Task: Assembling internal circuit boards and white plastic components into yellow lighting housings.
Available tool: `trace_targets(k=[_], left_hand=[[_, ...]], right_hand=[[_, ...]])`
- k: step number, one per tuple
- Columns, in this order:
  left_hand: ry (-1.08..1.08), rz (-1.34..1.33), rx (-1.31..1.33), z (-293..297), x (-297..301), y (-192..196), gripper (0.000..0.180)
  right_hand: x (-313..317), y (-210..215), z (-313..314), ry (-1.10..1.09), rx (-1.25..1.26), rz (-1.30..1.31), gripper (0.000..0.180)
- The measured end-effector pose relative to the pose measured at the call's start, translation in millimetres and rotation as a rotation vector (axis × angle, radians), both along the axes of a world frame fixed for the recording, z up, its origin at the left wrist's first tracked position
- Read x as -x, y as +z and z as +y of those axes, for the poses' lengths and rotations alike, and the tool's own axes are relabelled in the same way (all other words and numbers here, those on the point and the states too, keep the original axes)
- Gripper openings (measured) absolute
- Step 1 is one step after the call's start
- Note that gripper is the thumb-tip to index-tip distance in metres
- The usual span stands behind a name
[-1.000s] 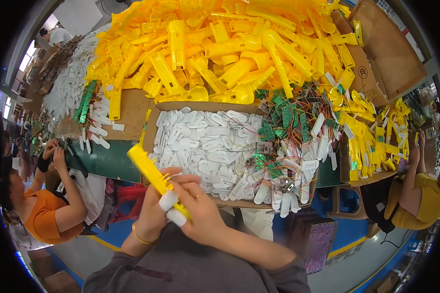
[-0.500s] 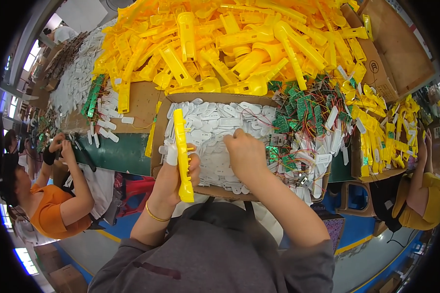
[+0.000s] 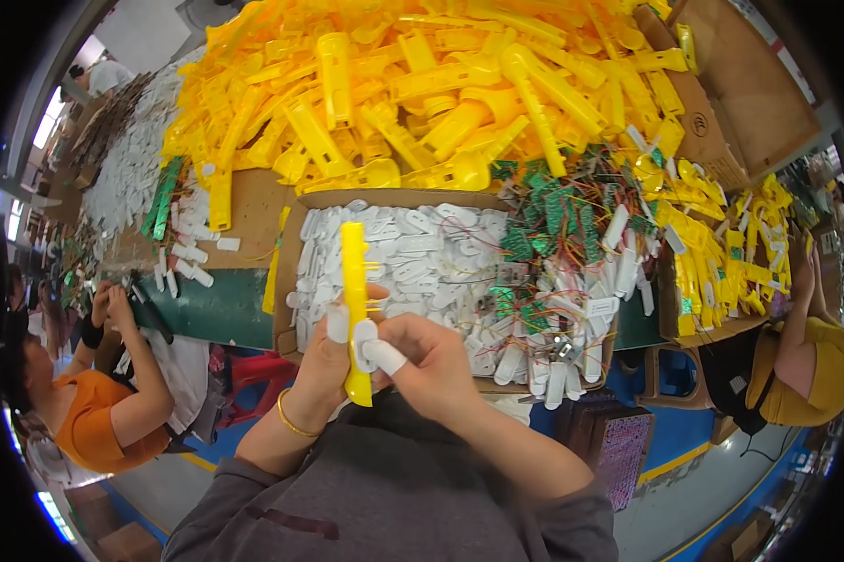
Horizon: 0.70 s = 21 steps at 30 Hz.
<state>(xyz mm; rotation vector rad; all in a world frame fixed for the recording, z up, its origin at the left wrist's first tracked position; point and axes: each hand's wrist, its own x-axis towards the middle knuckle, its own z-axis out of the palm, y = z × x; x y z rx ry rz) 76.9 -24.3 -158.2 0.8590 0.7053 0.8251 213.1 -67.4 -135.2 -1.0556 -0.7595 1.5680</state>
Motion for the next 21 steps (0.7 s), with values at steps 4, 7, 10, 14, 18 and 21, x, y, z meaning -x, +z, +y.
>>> trace_targets(k=[4,7,10,14,18,21], left_hand=[[-0.027,0.116,-0.085,-11.4,-1.4,1.2,0.057],[-0.17,0.222,-0.078,-17.9,10.0,12.9,0.072],[0.123,0.288,0.103,-9.4,17.0,2.7,0.056],[0.117,0.03,0.197,-1.9,14.7,16.5,0.049],[0.317,0.112,-0.163,0.1,1.8,18.3,0.047],[0.27,0.183,-0.175,14.8,-9.5,32.7,0.045]], right_hand=[[-17.5,1.0,3.8,0.169,-0.005,0.041,0.007],[-66.0,9.9,17.0,0.285,-0.372,-0.658,0.02],[-108.7,37.5,44.0,-0.097,-0.728,-1.462,0.039],[-144.2,28.2,62.7,0.016,-0.866,-1.811,0.042],[-111.5,54.3,59.3,-0.155,-0.947,-1.574,0.042],[-75.1,48.3,43.2,-0.095,-1.065,-1.297,0.037]])
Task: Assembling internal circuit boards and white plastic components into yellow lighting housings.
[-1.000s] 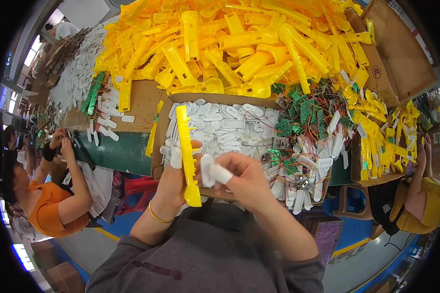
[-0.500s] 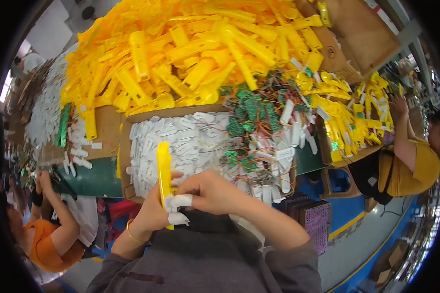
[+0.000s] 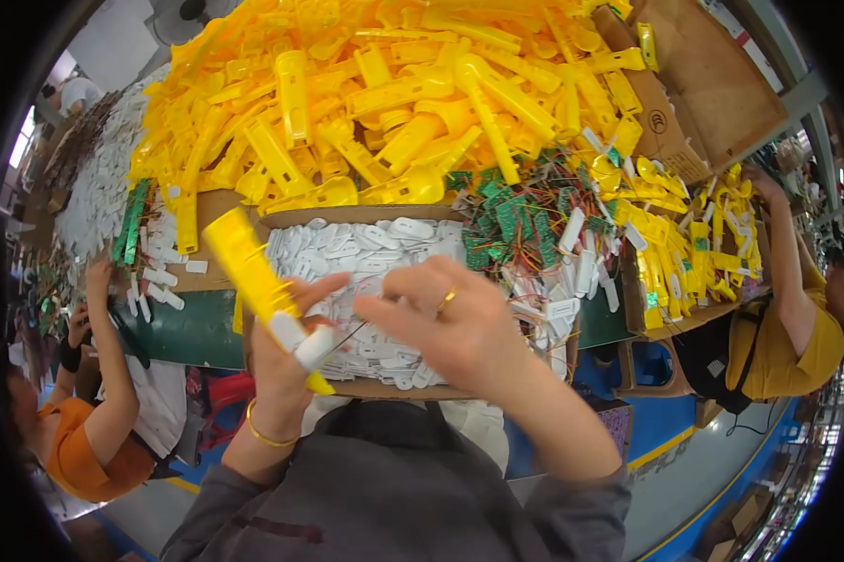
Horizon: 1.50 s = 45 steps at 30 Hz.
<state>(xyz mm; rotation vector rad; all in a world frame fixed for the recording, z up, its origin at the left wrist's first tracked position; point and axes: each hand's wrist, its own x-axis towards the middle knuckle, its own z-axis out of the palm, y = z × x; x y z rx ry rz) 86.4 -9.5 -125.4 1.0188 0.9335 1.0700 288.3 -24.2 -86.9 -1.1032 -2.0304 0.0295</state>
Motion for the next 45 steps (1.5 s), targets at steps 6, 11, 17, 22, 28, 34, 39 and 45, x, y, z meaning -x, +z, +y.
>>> trace_targets(k=[6,11,17,22,28,34,39,45], left_hand=[[0.241,0.073,-0.088,-9.5,-9.3,-24.0,0.035],[0.34,0.549,-0.745,-18.1,-5.5,-42.9,0.025],[0.183,0.12,-0.48,-31.5,-10.6,-22.0,0.041],[0.124,0.016,-0.101,-24.8,1.4,4.3,0.035],[0.153,0.306,-0.296,-27.5,-7.8,-14.1,0.045],[0.059,0.089,-0.138,-20.7,-6.6,-21.6,0.049],[-0.027,0.0,-0.146,-15.8,0.5,-26.9,0.055],[-0.029,-0.093,0.053,-16.5,4.6,-14.0,0.055]], right_hand=[[51.3,-35.6,-22.4,-0.005,0.505,0.824,0.044],[73.5,-56.5,-31.6,0.166,0.825,1.212,0.044],[58.6,-59.8,-14.9,0.008,0.416,0.892,0.035],[38.1,-45.5,-12.4,-0.115,0.132,0.155,0.037],[40.7,-60.7,-18.2,-0.062,0.258,0.189,0.041],[36.9,-61.4,-16.9,0.013,0.32,0.275,0.041],[37.5,-60.4,-19.1,-0.023,0.343,0.297,0.038],[39.1,-60.6,-17.9,-0.063,0.338,0.244,0.038]])
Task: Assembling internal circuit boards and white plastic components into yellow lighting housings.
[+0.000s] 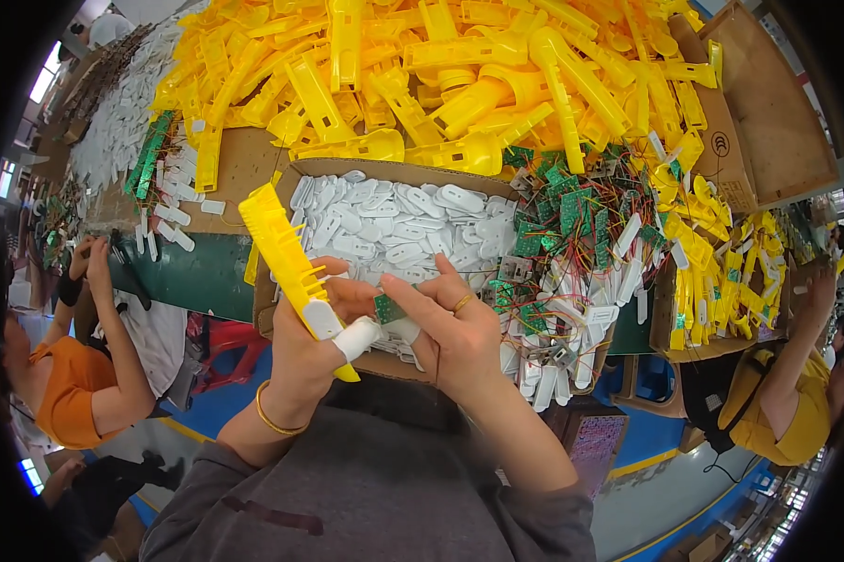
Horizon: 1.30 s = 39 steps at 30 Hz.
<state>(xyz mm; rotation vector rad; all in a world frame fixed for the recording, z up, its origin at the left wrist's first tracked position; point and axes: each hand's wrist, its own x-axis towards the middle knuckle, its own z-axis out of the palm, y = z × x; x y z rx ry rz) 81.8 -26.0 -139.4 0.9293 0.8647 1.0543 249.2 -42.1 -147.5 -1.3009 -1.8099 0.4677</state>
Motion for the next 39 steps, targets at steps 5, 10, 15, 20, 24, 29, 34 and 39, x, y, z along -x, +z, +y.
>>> trace_targets(k=[5,10,15,20,24,29,34,39], left_hand=[[0.066,-0.008,0.025,2.6,-1.4,-3.4,0.052],[0.096,0.103,0.037,5.6,-2.5,-12.2,0.047],[0.061,-0.052,0.168,10.5,1.7,-19.2,0.041],[-0.172,-0.632,0.396,17.7,9.8,-8.8,0.037],[-0.183,-0.679,0.427,20.7,8.0,-31.8,0.055],[-0.215,-0.59,0.38,9.6,10.7,-37.4,0.05],[-0.142,-0.506,0.408,3.4,6.3,-30.9,0.047],[-0.145,-0.46,0.349,-1.0,2.7,-30.8,0.043]], right_hand=[[6.8,4.1,-1.6,-0.102,-0.014,-0.088,0.041],[9.4,4.8,-3.9,-0.132,-0.032,-0.262,0.044],[5.5,9.7,-2.8,-0.024,-0.015,-0.065,0.038],[1.2,29.8,-4.6,0.06,0.185,0.279,0.036],[16.0,21.9,2.6,0.074,0.008,0.103,0.034],[23.4,18.4,8.2,0.042,-0.065,0.052,0.031],[23.1,17.8,12.1,0.04,-0.132,0.018,0.031],[11.9,31.2,19.2,0.132,-0.01,-0.009,0.032]])
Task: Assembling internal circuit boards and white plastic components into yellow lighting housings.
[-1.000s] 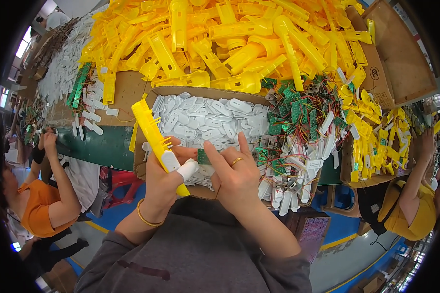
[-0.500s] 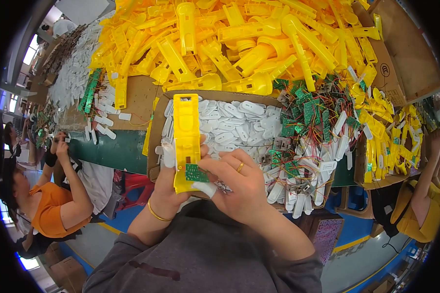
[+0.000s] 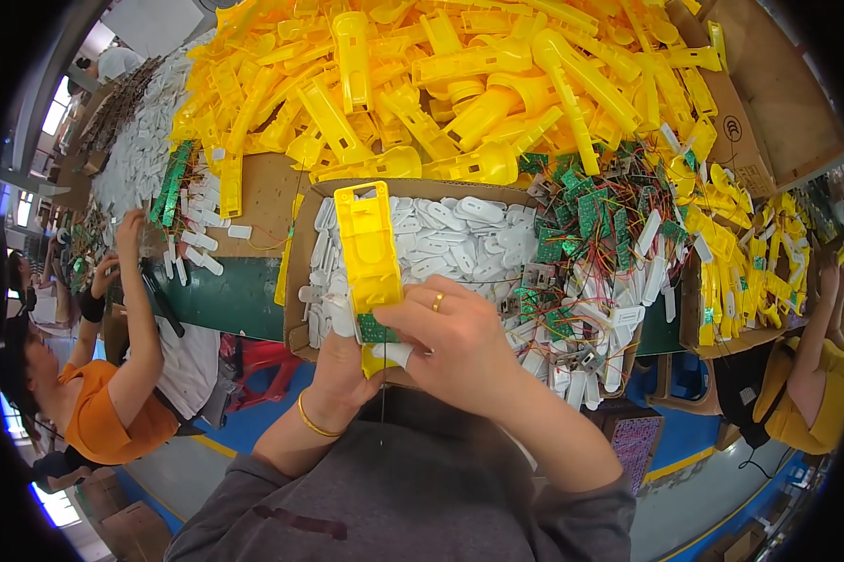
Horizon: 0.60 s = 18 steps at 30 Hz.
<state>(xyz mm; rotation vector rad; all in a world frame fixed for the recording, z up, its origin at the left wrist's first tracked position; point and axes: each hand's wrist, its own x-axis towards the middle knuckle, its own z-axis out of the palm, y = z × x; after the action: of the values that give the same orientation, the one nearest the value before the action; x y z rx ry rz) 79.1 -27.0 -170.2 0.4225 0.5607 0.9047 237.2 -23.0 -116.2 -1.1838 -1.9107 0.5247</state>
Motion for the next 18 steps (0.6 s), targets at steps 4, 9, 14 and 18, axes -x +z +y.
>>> trace_targets(k=[4,9,14,18], left_hand=[[-0.004,0.208,-0.161,2.0,-7.7,6.8,0.042],[0.069,0.734,-0.675,3.8,-12.3,15.6,0.04],[-0.067,0.477,-0.418,13.4,-8.1,24.7,0.046],[-0.086,0.323,-0.361,13.7,-9.5,36.9,0.047]], right_hand=[[-6.8,-9.6,3.7,0.09,0.116,0.013,0.034],[-2.7,-37.3,-8.8,-0.072,-0.141,0.067,0.036],[-16.2,-6.7,-8.7,0.091,0.116,0.029,0.037],[-38.5,-2.6,-1.6,-0.126,0.305,0.689,0.029]])
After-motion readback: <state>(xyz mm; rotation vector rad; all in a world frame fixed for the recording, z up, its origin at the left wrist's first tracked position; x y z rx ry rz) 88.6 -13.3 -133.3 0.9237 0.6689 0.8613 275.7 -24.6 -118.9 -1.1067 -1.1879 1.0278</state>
